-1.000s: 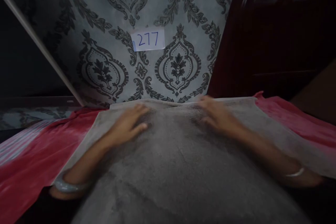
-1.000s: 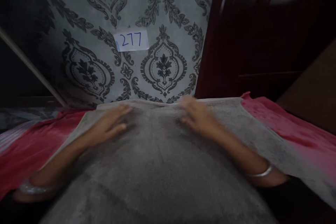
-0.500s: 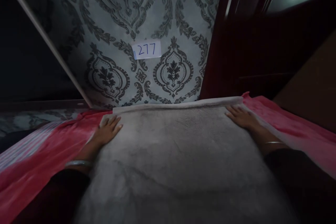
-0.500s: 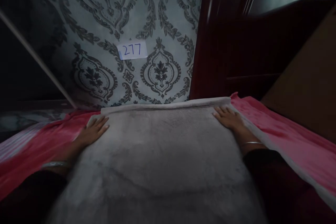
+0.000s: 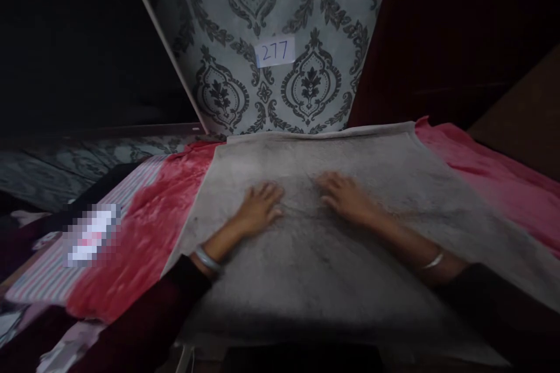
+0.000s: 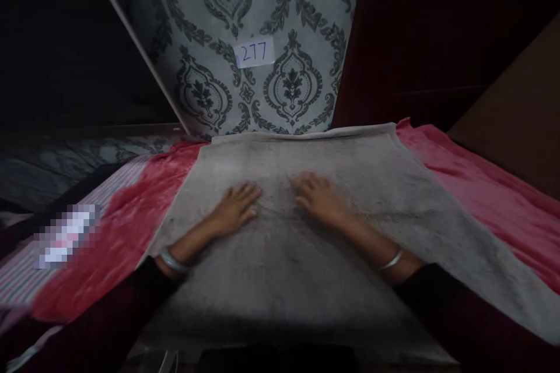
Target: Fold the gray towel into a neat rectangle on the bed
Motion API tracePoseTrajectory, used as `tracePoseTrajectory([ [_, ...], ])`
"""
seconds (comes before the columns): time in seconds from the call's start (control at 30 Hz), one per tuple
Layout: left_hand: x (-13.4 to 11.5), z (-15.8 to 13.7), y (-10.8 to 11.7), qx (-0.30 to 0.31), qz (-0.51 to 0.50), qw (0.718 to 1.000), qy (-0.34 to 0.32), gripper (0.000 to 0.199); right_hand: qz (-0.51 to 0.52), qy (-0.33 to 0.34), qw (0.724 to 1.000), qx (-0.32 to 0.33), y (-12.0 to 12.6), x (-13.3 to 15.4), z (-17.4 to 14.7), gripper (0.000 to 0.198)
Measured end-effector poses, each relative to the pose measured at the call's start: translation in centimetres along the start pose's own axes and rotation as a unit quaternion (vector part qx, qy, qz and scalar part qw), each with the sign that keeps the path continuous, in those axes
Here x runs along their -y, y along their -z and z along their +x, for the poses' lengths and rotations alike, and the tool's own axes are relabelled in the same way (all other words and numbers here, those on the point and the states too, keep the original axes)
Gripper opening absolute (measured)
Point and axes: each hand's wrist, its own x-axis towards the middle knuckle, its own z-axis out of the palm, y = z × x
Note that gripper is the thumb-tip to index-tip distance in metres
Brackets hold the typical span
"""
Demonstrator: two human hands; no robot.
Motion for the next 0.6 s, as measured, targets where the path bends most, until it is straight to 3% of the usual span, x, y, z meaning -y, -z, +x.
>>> tracePoseTrajectory([
  [0.07, -3.1, -1.0, -1.3, -0.021, -0.001, 0.999, -0.029, 0.061, -0.003, 0.060, 0.998, 0.025, -1.7, 4.5, -0.3, 0.056],
  [0.13, -3.0, -2.7, -1.5, -0.020, 0.007, 1.000, 0.017, 0.063, -0.017, 0.046, 0.998, 0.029, -2.4, 4.9, -1.2, 0.057],
  [0.2, -0.5, -5.0, -0.8, -0.008, 0.021, 0.995, 0.102, 0.063, -0.044, -0.039, 0.998, 0.026, -1.9, 2.0, -2.7, 0.059],
  [0.3, 4.8, -9.7, 0.3, -0.006, 0.034, 0.975, 0.220, 0.063, -0.070, -0.208, 0.976, 0.011, -0.1, -5.3, -6.8, 0.060],
  [0.4, 8.6, -14.6, 0.4, 0.007, 0.017, 0.964, 0.264, 0.063, -0.072, -0.350, 0.934, 0.002, 1.6, -11.7, -12.9, 0.063],
  [0.5, 10.1, -18.5, -0.3, 0.021, -0.002, 0.964, 0.267, 0.067, -0.065, -0.418, 0.906, 0.003, 2.4, -15.0, -18.9, 0.062],
  [0.6, 10.6, -21.0, -1.2, 0.004, -0.015, 0.965, 0.263, 0.073, -0.074, -0.437, 0.896, -0.010, 2.7, -15.2, -22.9, 0.058],
])
